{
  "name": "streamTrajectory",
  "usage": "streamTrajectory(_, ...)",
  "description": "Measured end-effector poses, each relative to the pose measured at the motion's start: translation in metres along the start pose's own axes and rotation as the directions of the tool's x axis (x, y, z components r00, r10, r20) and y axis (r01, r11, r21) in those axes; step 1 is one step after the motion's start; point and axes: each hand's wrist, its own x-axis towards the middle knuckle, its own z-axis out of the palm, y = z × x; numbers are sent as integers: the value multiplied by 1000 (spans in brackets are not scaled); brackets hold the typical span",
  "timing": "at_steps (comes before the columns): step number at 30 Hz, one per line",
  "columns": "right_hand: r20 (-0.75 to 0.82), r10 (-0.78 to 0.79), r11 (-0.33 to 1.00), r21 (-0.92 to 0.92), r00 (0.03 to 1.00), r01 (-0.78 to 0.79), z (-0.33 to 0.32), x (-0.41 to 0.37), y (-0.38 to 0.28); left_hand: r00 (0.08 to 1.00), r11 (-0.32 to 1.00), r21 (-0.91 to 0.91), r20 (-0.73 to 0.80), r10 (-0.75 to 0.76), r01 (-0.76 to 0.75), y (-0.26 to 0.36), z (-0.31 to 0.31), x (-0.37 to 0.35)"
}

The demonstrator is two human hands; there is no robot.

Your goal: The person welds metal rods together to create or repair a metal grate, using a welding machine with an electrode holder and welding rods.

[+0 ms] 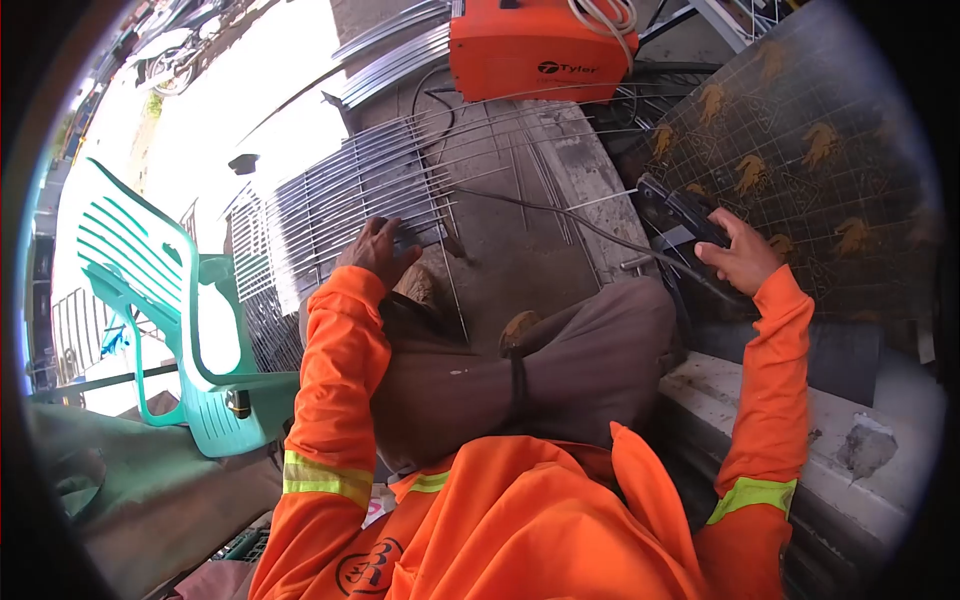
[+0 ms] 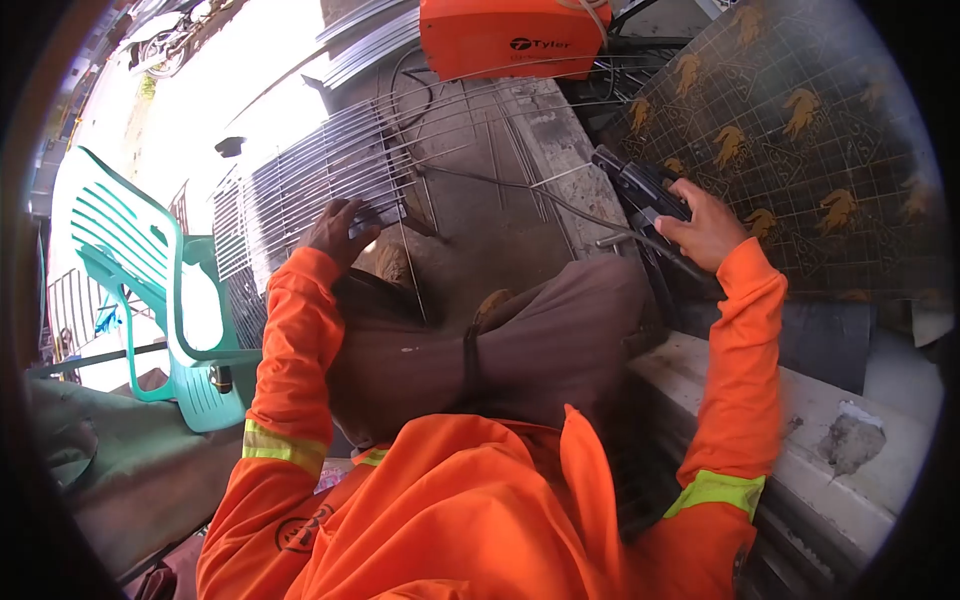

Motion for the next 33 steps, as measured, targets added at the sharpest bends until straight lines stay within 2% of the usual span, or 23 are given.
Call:
streamTrajectory(2, -145, -211, 967, -177, 967, 184, 10, -13, 21, 1000, 1000, 17, -21, -9, 9, -5, 5, 3)
streamTrajectory(4, -292, -344, 895, -390, 893, 217, 23, -24, 11, 1000, 1000, 3, -15, -8, 8, -3, 5, 4)
streamTrajectory(6, -392, -444, 857, -447, 806, 255, 44, -22, 6, 999, 998, -49, 7, -34, 34, -4, 1, 4)
streamTrajectory(7, -427, -459, 841, -492, 779, 225, 53, -21, 2, 999, 998, -51, 4, -36, 36, -6, 2, 2)
streamTrajectory(10, -457, -494, 835, -488, 739, 257, 73, -29, -22, 996, 1000, -11, -84, 12, -13, -10, 6, 2)
streamTrajectory(11, -411, -469, 823, -525, 782, 217, 77, -29, -21, 995, 999, -29, -93, 32, -35, -11, 6, 2)
streamTrajectory(12, -402, -476, 817, -531, 782, 224, 79, -28, -21, 993, 997, -49, -102, 51, -57, -12, 7, 2)
streamTrajectory(16, -449, -404, 897, -364, 797, 250, 83, -24, -8, 986, 993, -96, -156, 55, -71, -4, 1, -3)
streamTrajectory(18, -407, -279, 941, -298, 870, 162, 85, -15, 3, 985, 994, -98, -167, 31, -48, -5, -4, -5)
streamTrajectory(19, -383, -372, 911, -324, 846, 254, 88, -7, 10, 985, 990, -137, -175, 3, -27, -8, -7, -4)
streamTrajectory(20, -380, -372, 914, -310, 847, 262, 92, 8, 22, 982, 984, -176, -188, -23, -11, -11, -11, -1)
streamTrajectory(22, -299, -85, 944, -329, 950, -19, 108, 38, 50, 988, 994, -111, -153, -33, 16, -11, -19, -1)
streamTrajectory(24, -310, -21, 948, -307, 950, -79, 126, 61, 59, 998, 999, -36, -63, -22, 20, -5, -23, -1)
streamTrajectory(26, -340, 60, 934, -311, 939, -172, 149, 86, 68, 999, 1000, 13, -35, -3, 3, -4, -24, -1)
streamTrajectory(28, -340, 76, 955, -245, 937, -166, 167, 103, 79, 1000, 999, 29, 19, -14, 13, -1, -28, -9)
streamTrajectory(29, -303, 67, 977, -172, 951, -124, 172, 108, 76, 998, 999, 25, -55, 27, -25, -2, -27, -15)
streamTrajectory(30, -269, 60, 992, -92, 961, -88, 177, 109, 71, 999, 998, 45, -28, 36, -35, -2, -28, -21)
streamTrajectory(32, -211, 105, 992, -41, 972, -116, 181, 112, 59, 991, 997, 29, -118, 68, -65, 0, -36, -29)
streamTrajectory(33, -164, 120, 992, -20, 979, -125, 185, 114, 54, 992, 995, 51, -93, 89, -85, 3, -42, -34)
